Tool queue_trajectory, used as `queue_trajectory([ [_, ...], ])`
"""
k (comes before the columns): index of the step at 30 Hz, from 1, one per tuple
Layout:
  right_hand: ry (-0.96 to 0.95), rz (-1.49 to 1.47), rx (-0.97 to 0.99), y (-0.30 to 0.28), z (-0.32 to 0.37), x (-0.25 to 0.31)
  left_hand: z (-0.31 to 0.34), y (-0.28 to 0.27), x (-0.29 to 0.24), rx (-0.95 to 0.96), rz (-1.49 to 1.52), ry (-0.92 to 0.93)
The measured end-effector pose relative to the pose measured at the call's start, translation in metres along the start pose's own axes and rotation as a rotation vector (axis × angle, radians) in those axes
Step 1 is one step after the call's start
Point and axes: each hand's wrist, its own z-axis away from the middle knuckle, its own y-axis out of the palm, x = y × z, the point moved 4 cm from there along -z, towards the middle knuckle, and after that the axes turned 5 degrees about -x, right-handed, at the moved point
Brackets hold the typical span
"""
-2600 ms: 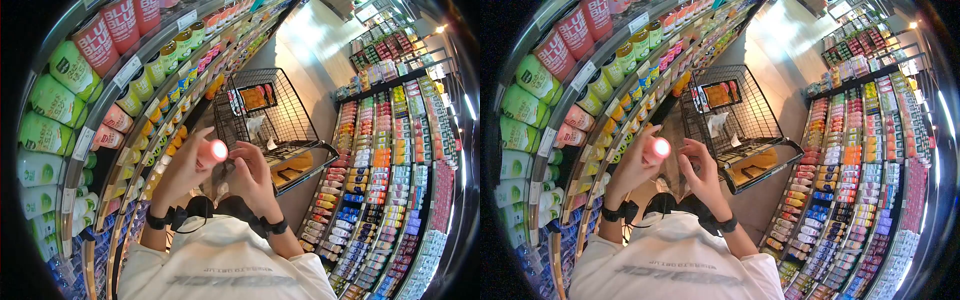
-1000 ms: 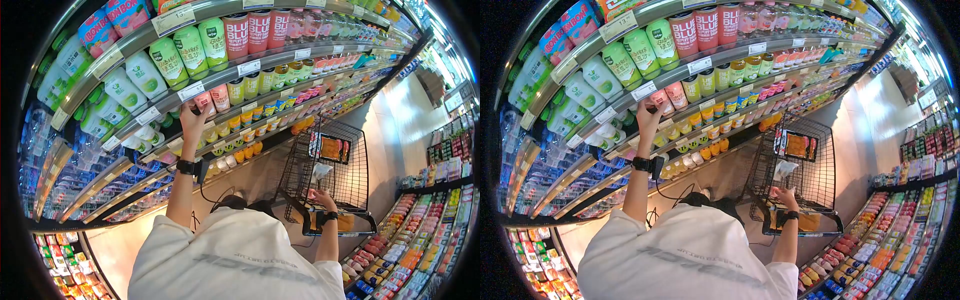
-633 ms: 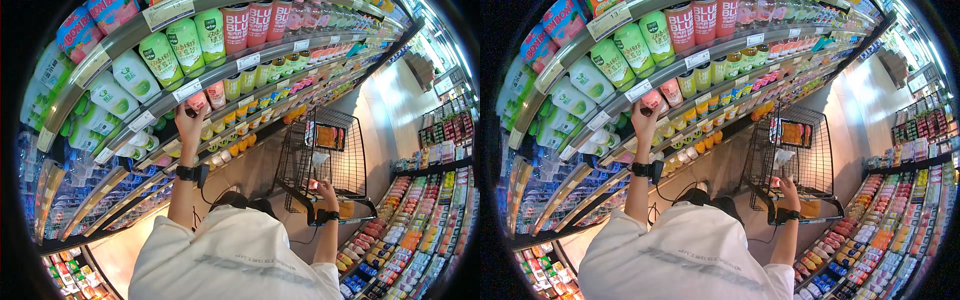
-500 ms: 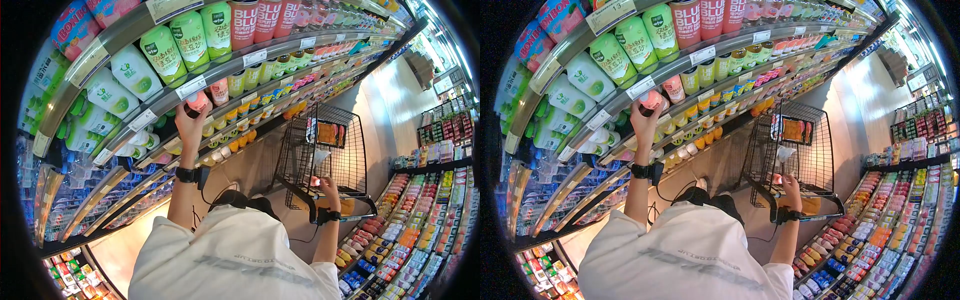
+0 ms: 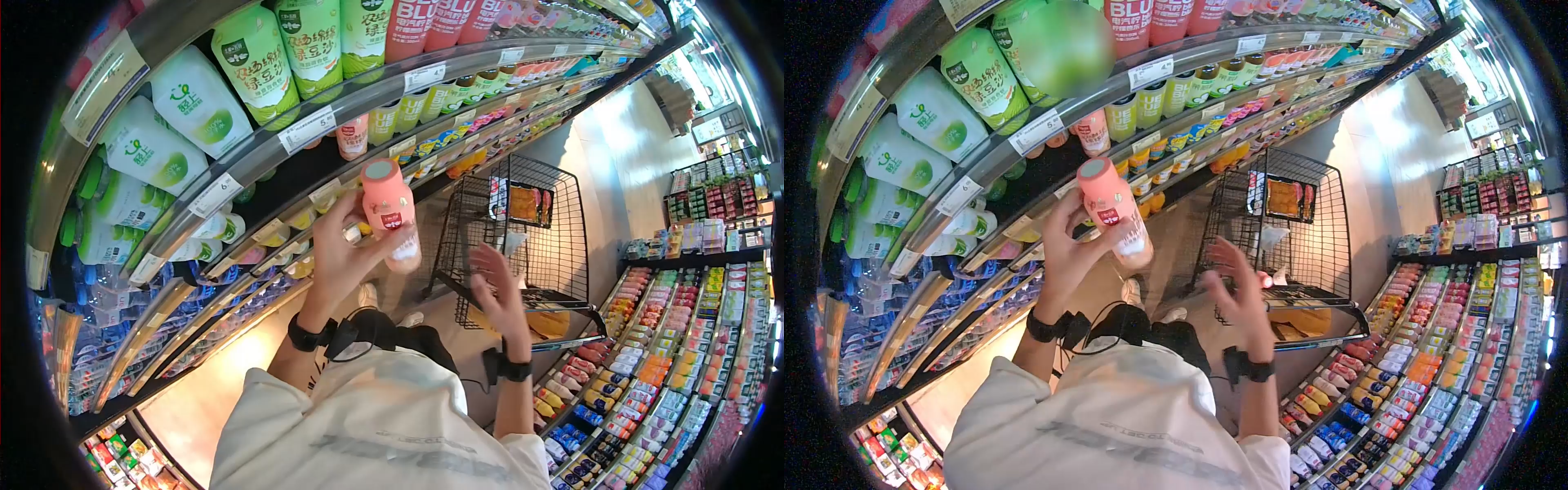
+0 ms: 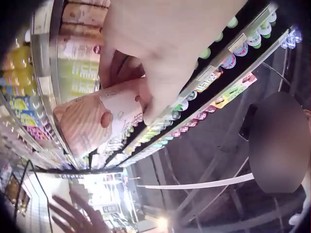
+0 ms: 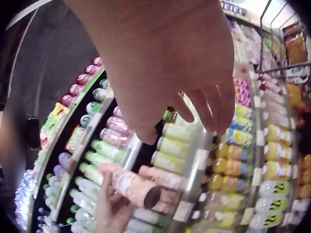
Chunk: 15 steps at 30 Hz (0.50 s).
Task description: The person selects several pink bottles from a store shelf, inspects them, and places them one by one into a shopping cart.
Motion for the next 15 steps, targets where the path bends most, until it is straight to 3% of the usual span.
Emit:
queue_trajectory([
  [4,-0.129,-0.155,0.126,0.037,0.002,0.052,0.015,0.029,-0.016,0.038,0.306,-0.279],
  [8,-0.117,-0.118,0.254,0.034,0.013,0.058,0.026,0.052,-0.033,0.033,0.347,-0.295],
  [15,-0.142,-0.224,0.241,-0.016,0.050,0.048,0.056,0.103,-0.064,0.050,0.308,-0.245],
])
